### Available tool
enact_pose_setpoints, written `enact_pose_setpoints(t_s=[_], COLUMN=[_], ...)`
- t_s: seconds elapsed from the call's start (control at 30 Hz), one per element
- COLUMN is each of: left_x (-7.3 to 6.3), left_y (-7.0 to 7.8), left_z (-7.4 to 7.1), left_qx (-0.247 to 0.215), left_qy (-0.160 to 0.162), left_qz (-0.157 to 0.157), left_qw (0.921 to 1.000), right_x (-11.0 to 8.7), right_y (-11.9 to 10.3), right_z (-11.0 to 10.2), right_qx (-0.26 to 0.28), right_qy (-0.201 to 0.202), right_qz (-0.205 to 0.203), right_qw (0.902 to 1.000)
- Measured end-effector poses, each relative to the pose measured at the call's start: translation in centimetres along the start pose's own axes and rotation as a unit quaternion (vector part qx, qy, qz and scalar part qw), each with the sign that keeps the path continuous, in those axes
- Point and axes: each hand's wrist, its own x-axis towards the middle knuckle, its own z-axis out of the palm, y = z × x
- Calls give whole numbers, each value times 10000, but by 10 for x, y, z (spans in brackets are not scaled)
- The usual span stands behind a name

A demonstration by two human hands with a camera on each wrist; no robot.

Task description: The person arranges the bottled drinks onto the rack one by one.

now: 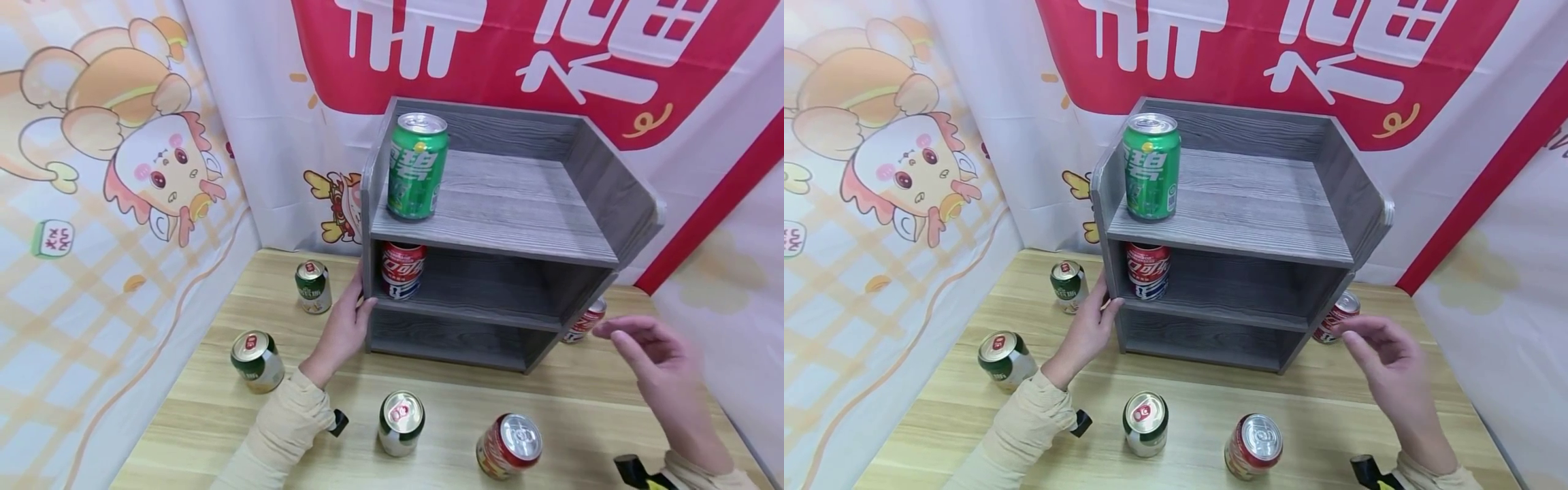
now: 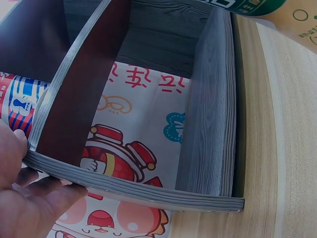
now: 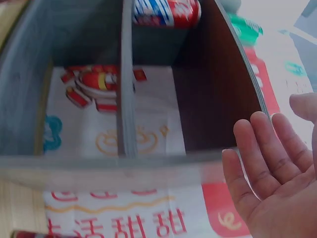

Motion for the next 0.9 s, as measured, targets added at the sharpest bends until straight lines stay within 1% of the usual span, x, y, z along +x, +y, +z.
enact_pose_setpoints(t_s=[0.1, 0.23, 0.33, 0.37, 0.47, 0.63, 0.77, 0.9], left_x=[0, 0, 0, 0, 0, 0, -1, -1], left_y=[-1, 0, 0, 0, 0, -1, 0, 0], left_z=[0, 0, 0, 0, 0, 1, 0, 0], left_qx=[0, 5, 7, 3, 14, 34, 16, 19], left_qy=[-7, -19, -43, -49, -52, -36, -20, -12], left_qz=[-30, -79, -117, -128, -126, -70, -34, -16], left_qw=[10000, 10000, 9999, 9999, 9999, 10000, 10000, 10000], right_x=[2, 8, 14, 17, 24, 34, 42, 50], right_y=[-2, 0, 5, 7, 13, 21, 28, 36], right_z=[-10, -18, -22, -24, -29, -35, -40, -46], right_qx=[-213, -539, -491, -339, -139, -60, -31, -144], right_qy=[470, 1008, 1353, 1430, 1685, 1951, 1988, 1977], right_qz=[172, 413, 589, 612, 705, 736, 808, 886], right_qw=[9985, 9926, 9878, 9872, 9831, 9780, 9767, 9762])
